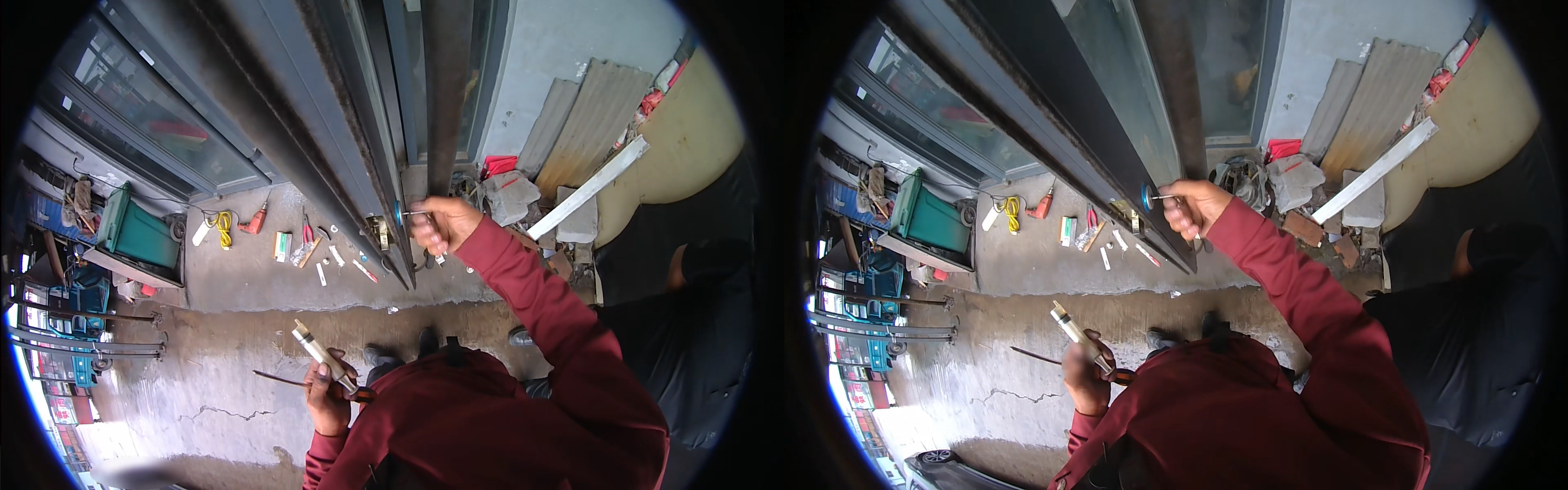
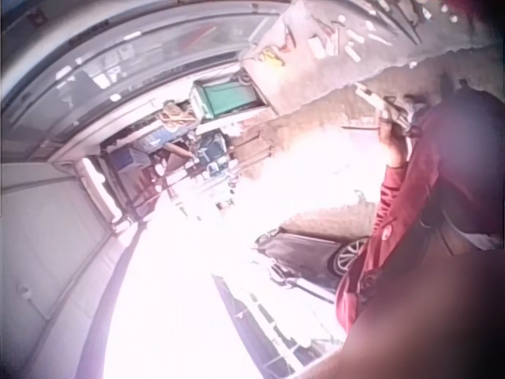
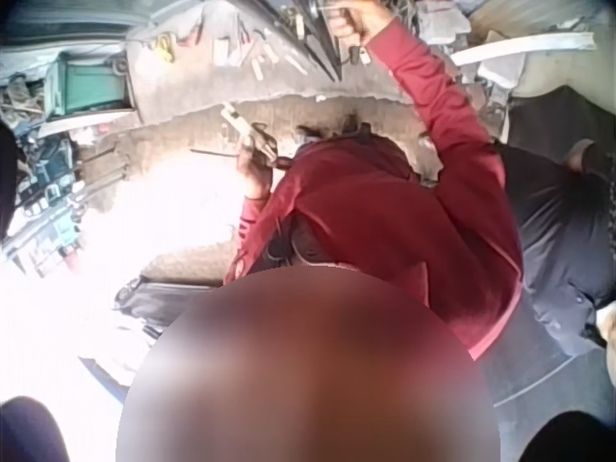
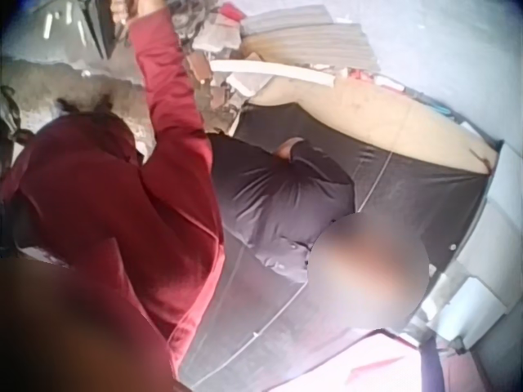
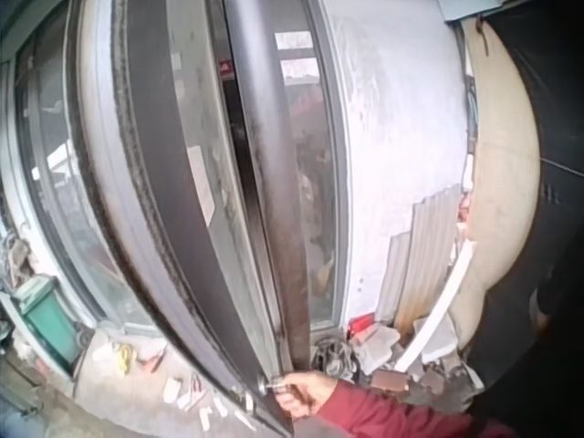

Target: The person installs a door lock cylinder into a glass door frame using a screwdriver and sealant. They apply sealant to the cylinder, insert it into the lock housing, and tighten screws to secure it in place.

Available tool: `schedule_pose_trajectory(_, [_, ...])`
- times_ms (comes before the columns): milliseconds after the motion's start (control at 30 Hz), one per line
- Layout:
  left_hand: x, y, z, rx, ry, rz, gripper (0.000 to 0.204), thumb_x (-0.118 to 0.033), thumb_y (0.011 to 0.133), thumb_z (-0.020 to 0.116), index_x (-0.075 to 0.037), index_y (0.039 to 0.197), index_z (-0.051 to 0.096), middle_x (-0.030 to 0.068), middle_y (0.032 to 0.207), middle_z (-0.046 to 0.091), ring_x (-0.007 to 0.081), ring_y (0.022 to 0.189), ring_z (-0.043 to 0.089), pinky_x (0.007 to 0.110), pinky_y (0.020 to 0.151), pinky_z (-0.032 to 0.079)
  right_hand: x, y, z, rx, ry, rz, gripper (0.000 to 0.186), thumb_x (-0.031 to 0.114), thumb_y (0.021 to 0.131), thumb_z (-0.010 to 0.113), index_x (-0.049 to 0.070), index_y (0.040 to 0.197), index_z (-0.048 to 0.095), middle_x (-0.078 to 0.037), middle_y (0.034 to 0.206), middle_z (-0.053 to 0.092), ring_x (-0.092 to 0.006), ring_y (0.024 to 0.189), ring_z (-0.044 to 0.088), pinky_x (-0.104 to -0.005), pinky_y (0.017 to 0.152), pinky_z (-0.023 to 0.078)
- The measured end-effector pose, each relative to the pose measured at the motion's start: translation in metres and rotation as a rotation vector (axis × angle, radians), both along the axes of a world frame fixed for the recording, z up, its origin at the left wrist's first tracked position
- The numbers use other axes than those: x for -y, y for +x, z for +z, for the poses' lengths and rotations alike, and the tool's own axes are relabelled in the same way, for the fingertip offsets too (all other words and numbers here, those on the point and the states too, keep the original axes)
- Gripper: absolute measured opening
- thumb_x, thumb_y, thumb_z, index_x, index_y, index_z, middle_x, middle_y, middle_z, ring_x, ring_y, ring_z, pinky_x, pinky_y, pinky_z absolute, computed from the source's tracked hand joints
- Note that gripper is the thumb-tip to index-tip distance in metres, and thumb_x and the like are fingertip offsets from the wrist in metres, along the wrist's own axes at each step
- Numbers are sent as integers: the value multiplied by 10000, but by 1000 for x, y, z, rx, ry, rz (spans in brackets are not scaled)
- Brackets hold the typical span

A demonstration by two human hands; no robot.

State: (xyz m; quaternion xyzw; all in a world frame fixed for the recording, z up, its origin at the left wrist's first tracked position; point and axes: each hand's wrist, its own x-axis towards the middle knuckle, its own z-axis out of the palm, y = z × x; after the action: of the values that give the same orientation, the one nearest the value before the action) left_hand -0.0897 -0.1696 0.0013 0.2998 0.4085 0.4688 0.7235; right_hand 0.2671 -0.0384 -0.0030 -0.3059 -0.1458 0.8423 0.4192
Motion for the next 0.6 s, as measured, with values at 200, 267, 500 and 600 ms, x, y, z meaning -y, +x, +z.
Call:
schedule_pose_trajectory(200, [1, 1, -1, -4, -8, 13, 443, -374, 963, 616, 20, 1164, 595, 135, 768, 654, 117, 514, 500, 242, 485, 410, 11, -6, 13, 1103, 829, -320, 167, 175, 965, 641, 46, 873, 588, -35, 761, 523, -184, 635, 550, -299, 540, 430])
schedule_pose_trajectory(267, [0, 0, -1, 10, -3, 2, 444, -374, 961, 618, 20, 1164, 596, 136, 768, 655, 115, 512, 498, 240, 483, 409, 16, -9, 17, 1687, 1303, -488, 125, 154, 947, 641, 47, 899, 599, -77, 832, 558, -271, 659, 606, -363, 574, 476])
schedule_pose_trajectory(500, [2, 1, 0, 8, -10, 18, 440, -365, 960, 612, 23, 1168, 595, 139, 771, 658, 114, 508, 493, 241, 479, 409, 24, -16, 17, 1663, 1231, -529, 125, 139, 921, 687, 44, 900, 607, -105, 867, 570, -331, 701, 613, -407, 609, 492])
schedule_pose_trajectory(600, [2, 2, 0, 13, 1, 20, 438, -361, 961, 610, 24, 1168, 594, 139, 771, 657, 114, 513, 494, 242, 479, 410, 24, -20, 11, 1463, 1179, -595, 197, 256, 969, 655, 63, 939, 631, -110, 810, 592, -326, 669, 631, -420, 600, 485])
